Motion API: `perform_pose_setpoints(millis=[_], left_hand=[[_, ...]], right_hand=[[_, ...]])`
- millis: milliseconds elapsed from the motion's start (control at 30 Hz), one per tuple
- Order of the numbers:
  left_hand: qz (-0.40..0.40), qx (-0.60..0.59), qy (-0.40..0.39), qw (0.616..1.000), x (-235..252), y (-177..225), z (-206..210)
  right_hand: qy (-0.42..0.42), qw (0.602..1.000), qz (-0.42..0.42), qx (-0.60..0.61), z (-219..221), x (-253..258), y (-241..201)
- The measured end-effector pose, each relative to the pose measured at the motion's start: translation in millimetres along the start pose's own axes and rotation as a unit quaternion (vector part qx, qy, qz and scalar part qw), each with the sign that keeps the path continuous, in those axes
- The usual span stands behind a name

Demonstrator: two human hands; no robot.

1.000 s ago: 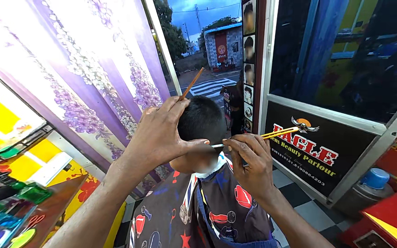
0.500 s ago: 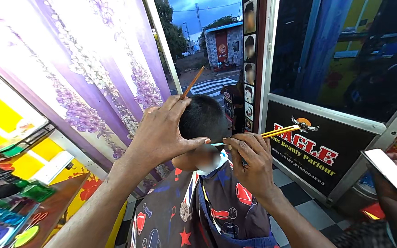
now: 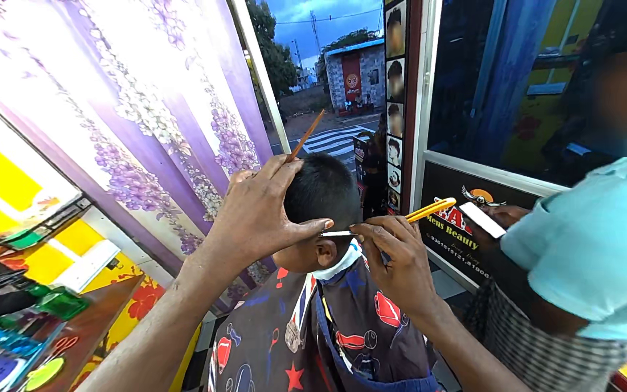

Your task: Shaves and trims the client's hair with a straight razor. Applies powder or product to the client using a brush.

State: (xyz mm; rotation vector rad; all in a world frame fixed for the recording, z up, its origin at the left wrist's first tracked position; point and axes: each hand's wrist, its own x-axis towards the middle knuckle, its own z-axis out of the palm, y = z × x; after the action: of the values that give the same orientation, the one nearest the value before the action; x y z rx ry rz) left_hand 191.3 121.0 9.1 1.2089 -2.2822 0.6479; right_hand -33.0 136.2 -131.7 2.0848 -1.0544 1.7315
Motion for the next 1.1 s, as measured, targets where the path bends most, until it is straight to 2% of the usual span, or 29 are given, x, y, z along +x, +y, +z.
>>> perform_pose_setpoints(millis=[267,433,467,533,600,633,667,767,867,933,967,1033,1100], left_hand=[[-0.010,-0.010,-0.009,1.000,-1.4,-1.4,-0.2],[-0.008,-0.055,-0.031,0.998,-5.5,-2.9,-5.7],[-0.013,-0.086,0.000,0.996,-10.2,-4.0,-8.6],[-0.035,-0.134,0.161,0.977,-32.4,-1.2,-16.7],[-0.037,-0.190,0.363,0.912,-69.0,12.5,-17.9],[-0.038,-0.208,0.421,0.882,-89.7,23.9,-12.0],[-0.046,-0.229,0.440,0.867,-107.9,38.6,-2.2],[-0.024,-0.282,0.389,0.877,-132.0,67.1,26.2],[-0.010,-0.256,0.329,0.909,-114.2,31.1,10.5],[0.029,-0.213,0.203,0.955,-83.0,-3.0,-20.4],[0.058,-0.199,0.141,0.968,-66.3,-17.5,-28.0],[0.129,-0.183,0.037,0.974,-42.6,-36.5,-28.2],[0.179,-0.167,-0.028,0.969,-31.6,-41.6,-19.8]], right_hand=[[-0.009,1.000,0.006,0.003,-1.0,-1.0,-1.2],[0.070,0.992,0.076,0.078,-9.8,-13.8,-12.0],[0.090,0.987,0.096,0.094,-11.8,-20.0,-17.5],[0.125,0.978,0.126,0.109,-15.6,-34.6,-31.9],[0.143,0.973,0.146,0.104,-15.6,-52.1,-52.8],[0.135,0.974,0.153,0.101,-14.2,-61.9,-67.2],[0.115,0.975,0.159,0.102,-11.8,-71.7,-84.6],[0.046,0.972,0.160,0.168,0.0,-94.1,-140.8],[0.073,0.948,0.221,0.218,6.7,-97.3,-162.0],[0.112,0.908,0.283,0.289,11.5,-89.1,-161.6],[0.114,0.876,0.309,0.353,15.9,-86.3,-164.8],[0.064,0.811,0.353,0.462,26.1,-85.0,-179.7],[-0.030,0.773,0.380,0.507,37.5,-84.7,-193.6]])
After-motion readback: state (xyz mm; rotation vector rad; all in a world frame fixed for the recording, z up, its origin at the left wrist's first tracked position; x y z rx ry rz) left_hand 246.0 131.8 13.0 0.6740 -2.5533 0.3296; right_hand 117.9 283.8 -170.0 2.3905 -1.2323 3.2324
